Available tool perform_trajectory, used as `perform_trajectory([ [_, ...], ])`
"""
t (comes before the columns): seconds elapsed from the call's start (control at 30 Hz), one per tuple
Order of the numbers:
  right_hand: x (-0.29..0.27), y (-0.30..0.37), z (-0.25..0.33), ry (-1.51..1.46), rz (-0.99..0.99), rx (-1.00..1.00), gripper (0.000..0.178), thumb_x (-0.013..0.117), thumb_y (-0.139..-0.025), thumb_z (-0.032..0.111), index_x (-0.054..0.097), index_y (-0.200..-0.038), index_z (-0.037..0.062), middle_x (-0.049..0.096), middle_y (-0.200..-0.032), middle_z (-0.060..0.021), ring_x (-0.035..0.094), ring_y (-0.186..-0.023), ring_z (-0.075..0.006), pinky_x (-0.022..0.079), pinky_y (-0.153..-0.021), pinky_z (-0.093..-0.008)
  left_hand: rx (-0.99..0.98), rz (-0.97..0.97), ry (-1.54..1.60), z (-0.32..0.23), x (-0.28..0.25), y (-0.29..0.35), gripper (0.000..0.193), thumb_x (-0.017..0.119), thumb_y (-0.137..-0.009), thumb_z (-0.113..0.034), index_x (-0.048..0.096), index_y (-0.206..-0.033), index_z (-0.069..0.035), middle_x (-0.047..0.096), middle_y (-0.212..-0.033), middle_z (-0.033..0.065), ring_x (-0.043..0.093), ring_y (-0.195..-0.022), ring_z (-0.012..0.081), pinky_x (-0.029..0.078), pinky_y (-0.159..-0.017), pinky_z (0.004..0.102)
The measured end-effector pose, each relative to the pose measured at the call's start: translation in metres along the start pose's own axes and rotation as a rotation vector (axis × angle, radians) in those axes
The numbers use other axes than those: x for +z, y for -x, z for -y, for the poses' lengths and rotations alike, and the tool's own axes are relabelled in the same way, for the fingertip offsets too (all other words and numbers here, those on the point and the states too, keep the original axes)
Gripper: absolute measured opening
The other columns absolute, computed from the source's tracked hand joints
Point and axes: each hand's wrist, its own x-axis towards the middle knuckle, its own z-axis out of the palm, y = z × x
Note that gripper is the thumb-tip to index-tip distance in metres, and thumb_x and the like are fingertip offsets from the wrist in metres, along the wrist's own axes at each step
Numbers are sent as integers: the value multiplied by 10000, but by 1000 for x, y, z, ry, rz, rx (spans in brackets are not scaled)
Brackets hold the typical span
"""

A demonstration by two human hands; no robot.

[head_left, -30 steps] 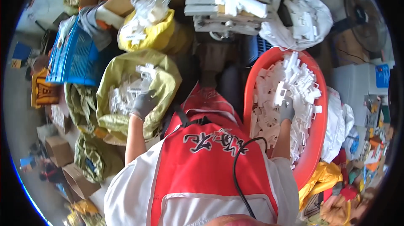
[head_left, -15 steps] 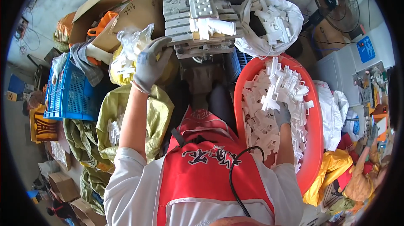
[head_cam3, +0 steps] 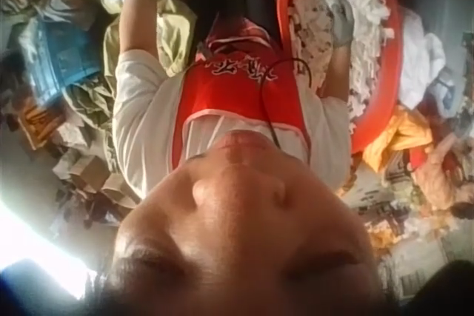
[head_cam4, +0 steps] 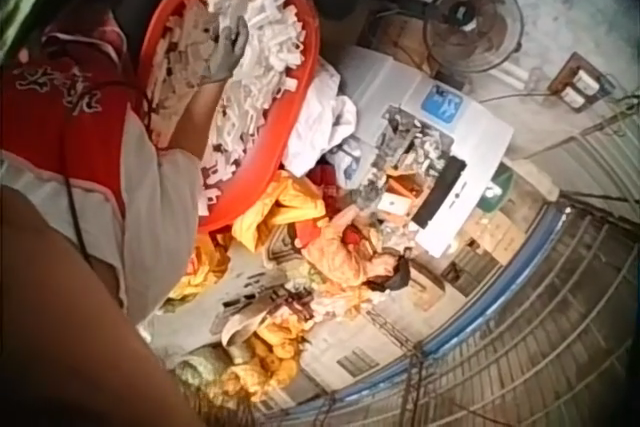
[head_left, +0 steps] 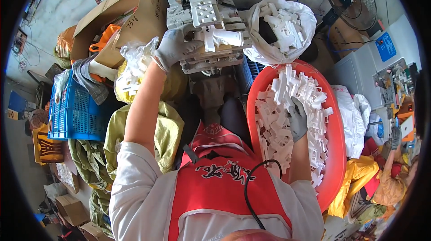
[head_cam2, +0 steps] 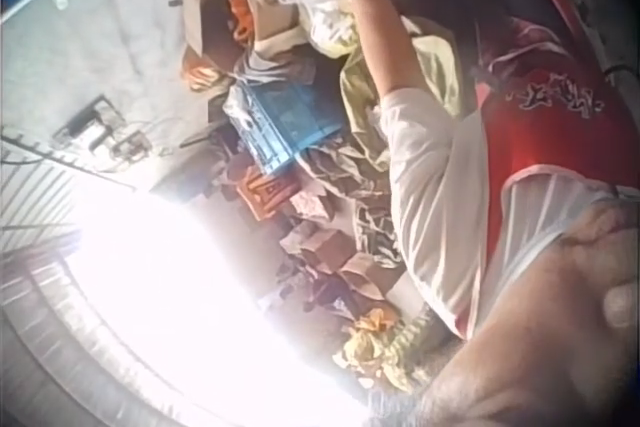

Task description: The person sorts and processes small white plastic components using a mechanical fixture at an industrial workstation, wearing gloves.

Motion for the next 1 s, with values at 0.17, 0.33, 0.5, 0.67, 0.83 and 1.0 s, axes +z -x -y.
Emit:
perform_trajectory([
  [0.17,59,-32,74,-251,98,-48,371,482,-922,85,441,-1286,31,534,-1157,-41,522,-973,-108,421,-799,-220,-81,-121,350,22,6,10,339,723,-748,-116,606,-1052,-21,663,-908,55,600,-811,88,492,-733,247],
  [0.33,134,-88,137,16,406,-299,345,519,-885,44,506,-1230,41,567,-1021,-49,519,-783,-92,435,-654,-218,-87,-391,184,41,-1,89,280,704,-748,-97,628,-1005,-15,674,-917,79,648,-814,142,506,-746,260],
  [0.5,195,-127,161,390,595,-244,362,578,-844,34,565,-1203,82,593,-806,-24,526,-629,-66,441,-544,-217,-383,-506,78,67,-9,211,289,711,-763,-100,637,-1034,-32,683,-906,69,649,-796,119,513,-733,245],
  [0.67,211,-127,184,699,625,-141,372,593,-856,132,561,-1225,92,644,-918,-33,530,-621,-83,462,-581,-247,-771,-560,379,97,0,317,266,668,-784,-89,615,-1025,9,645,-910,36,587,-802,96,483,-726,232],
  [0.83,165,-137,142,680,395,-807,266,550,-873,102,540,-1120,5,610,-956,-118,589,-972,-211,463,-814,-287,-835,-331,-63,113,-4,388,288,632,-843,-165,608,-1071,10,651,-1007,75,602,-872,185,469,-801,289],
  [1.0,29,-120,-5,1158,307,-196,369,465,-908,325,551,-1149,60,626,-1061,-156,593,-979,-255,447,-868,-346,-948,-506,36,159,-11,429,296,529,-921,-151,557,-1146,39,612,-1084,100,569,-946,181,443,-881,290],
])
